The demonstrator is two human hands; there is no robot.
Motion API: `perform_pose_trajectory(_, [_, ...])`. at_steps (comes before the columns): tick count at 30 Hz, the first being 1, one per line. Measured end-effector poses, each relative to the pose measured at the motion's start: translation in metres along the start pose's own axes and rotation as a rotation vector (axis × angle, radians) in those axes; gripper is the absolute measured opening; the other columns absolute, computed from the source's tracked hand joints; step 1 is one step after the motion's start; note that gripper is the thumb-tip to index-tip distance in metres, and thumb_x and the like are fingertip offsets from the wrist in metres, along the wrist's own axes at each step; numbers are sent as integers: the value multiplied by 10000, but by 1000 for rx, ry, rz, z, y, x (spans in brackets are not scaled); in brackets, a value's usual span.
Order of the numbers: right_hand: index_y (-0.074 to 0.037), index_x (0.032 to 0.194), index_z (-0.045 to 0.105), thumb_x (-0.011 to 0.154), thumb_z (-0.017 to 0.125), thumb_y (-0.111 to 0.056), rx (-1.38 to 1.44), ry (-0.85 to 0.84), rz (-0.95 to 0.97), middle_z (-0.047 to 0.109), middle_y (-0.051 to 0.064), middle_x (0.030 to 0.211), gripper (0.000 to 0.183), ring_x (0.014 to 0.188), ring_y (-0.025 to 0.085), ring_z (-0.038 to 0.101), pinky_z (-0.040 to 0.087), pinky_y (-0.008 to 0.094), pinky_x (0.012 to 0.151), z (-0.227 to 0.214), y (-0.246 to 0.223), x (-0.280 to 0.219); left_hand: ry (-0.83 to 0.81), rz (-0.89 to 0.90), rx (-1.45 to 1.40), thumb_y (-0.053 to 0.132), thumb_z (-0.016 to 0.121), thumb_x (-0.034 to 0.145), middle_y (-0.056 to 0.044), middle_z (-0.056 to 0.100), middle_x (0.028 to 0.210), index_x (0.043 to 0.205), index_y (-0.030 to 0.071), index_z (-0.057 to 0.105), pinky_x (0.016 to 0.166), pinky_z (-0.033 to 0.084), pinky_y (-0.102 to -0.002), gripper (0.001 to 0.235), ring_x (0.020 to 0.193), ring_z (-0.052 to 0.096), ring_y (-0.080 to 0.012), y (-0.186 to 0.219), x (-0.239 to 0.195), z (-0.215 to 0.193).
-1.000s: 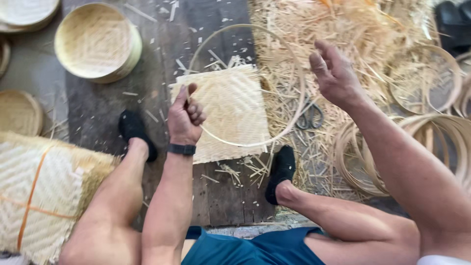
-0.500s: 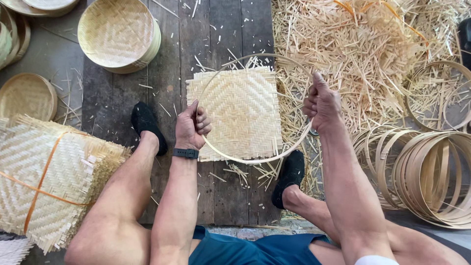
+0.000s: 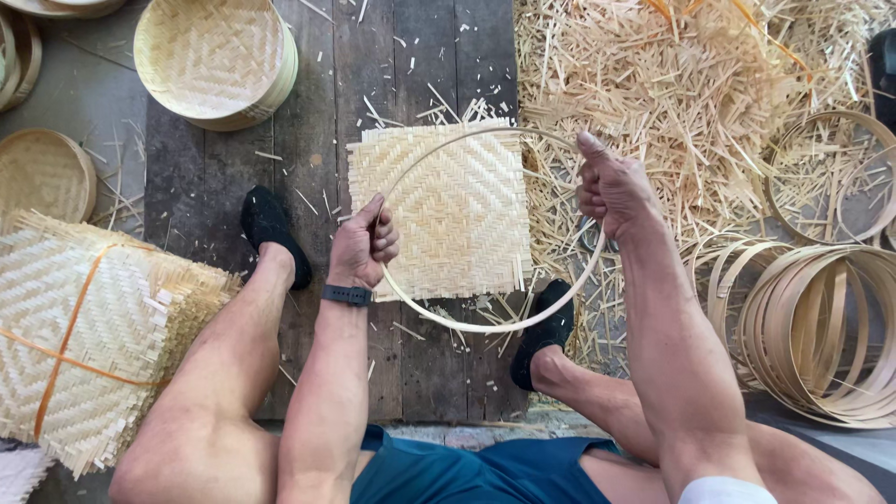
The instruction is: The person places a circular bamboo frame over a square woven mat, presses it into shape, and trims the excess mat with shears. The person repeats this process multiple times, stacking the finished bowls.
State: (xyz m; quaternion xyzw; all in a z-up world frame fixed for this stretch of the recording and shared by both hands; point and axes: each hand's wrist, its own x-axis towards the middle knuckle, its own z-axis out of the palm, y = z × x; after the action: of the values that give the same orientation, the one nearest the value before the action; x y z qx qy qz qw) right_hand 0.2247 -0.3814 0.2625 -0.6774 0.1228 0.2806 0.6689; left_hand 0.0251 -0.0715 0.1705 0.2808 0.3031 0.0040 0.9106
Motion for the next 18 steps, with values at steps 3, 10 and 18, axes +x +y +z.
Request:
perform_pose_trajectory(3, [-97,736,550,911,813,-456,-44,-36,-17,450,-44,545,478,419,73,351,270,251,352,-7,1,3,-29,-53,-2,338,621,1025,32,443,593,793,91,586,418,266,-217,341,493,367,-70,-1,0,-9])
perform_pose_trajectory(10, [-97,1314,673,915,823,-312,-1122,172,-1259,687,160,1313,477,1241,315,609,448,449,1110,19,-1,-41,-49,115,-339,338,563,1042,10,492,641,836,85,599,454,316,-235,328,544,422,-97,17,9,-18])
perform_pose_trajectory(18, [-123,1189,737,914,812,-225,-1137,-391,-1406,638,21,900,303,842,194,633,551,374,742,86,25,-98,-54,696,256,350,625,1073,-71,657,863,1043,3,721,654,479,-299,362,761,580,-144,61,-17,29])
